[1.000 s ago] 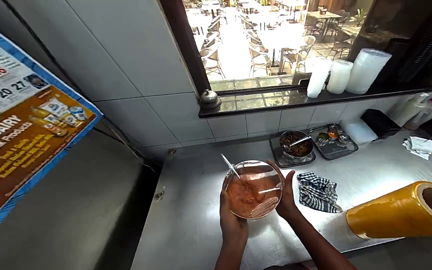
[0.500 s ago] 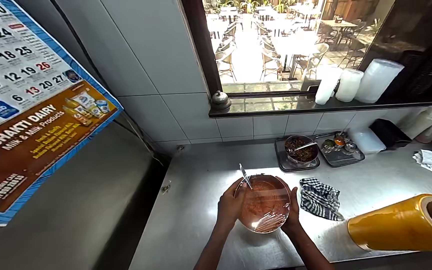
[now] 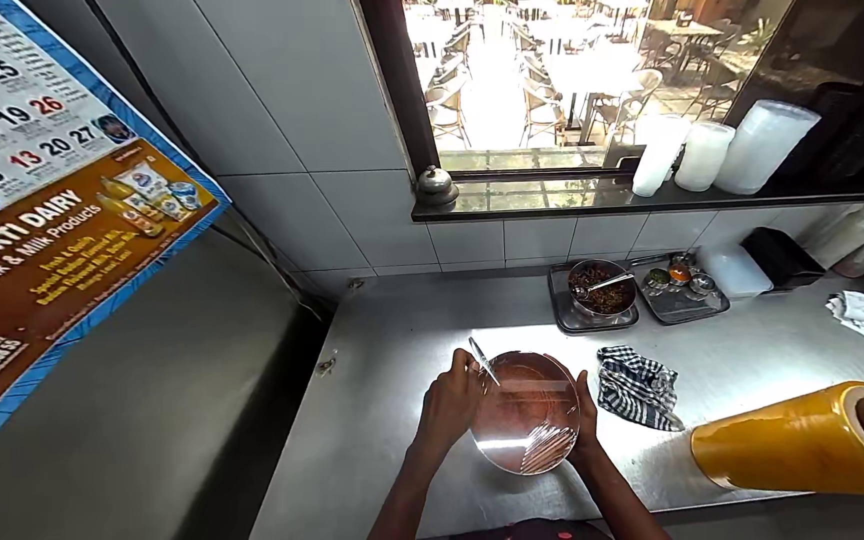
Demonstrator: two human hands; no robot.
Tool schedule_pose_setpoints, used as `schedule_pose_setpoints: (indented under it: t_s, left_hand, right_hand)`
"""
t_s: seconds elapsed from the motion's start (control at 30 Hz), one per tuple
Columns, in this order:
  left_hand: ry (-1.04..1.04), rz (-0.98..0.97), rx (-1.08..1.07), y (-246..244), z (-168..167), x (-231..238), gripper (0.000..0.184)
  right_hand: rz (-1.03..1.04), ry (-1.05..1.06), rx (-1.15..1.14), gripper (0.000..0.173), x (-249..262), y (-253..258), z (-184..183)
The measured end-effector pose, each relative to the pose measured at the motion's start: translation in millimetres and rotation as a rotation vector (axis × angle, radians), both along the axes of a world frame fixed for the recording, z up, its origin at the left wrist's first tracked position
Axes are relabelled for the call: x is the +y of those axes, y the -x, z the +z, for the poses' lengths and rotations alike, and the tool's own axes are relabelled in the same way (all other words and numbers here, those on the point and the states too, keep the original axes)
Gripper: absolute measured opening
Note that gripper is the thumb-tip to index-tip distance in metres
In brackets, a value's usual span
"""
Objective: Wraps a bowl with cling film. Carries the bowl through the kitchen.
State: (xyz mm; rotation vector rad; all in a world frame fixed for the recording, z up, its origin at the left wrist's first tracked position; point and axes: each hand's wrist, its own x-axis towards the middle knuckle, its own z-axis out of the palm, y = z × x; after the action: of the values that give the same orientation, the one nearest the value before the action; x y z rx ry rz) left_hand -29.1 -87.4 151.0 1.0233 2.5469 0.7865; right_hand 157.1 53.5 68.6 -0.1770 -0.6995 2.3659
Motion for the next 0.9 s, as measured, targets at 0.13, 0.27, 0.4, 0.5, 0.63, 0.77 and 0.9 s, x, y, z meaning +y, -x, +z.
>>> schedule_pose_setpoints:
  t_s: [0.13,0.27,0.4,0.5,0.63,0.77,0.9]
  left_hand:
    - [-0.235,-0.067,-0.433,15,-16,-4,0.026]
    - [-0.484,-0.084,-0.702,9,-26,-5,0.02]
    - [-0.571,0.159,-0.681,5,-18,-13,0.034]
    - [-0.612,0.132,-0.625,3,-7,-14,0.034]
    - [-0.675,0.219,-0.58,-11,2,-5,0.014]
    - [-0.676,0.278,-0.739,-7,-1,-6,0.016]
    - [-0.621,0.248,-0.796,-1,-3,-3,0.015]
  right_hand:
    - [0.046,0.046,0.027,0.052,1,-2,5]
    - [0.045,0.023,0.061,0.049,3,-1,5]
    - [0.061,0.088,0.103,0.051,5,2,-9]
    - [0.03,0.126,0.091,0.049,6,3,-11]
    - [0.027,0.12,0.064,0.046,3,2,7]
    - [0.078,0.134,0.112,0.052,7,2,-7]
    - [0.059,0.144,0.082,0.051,7,-1,-3]
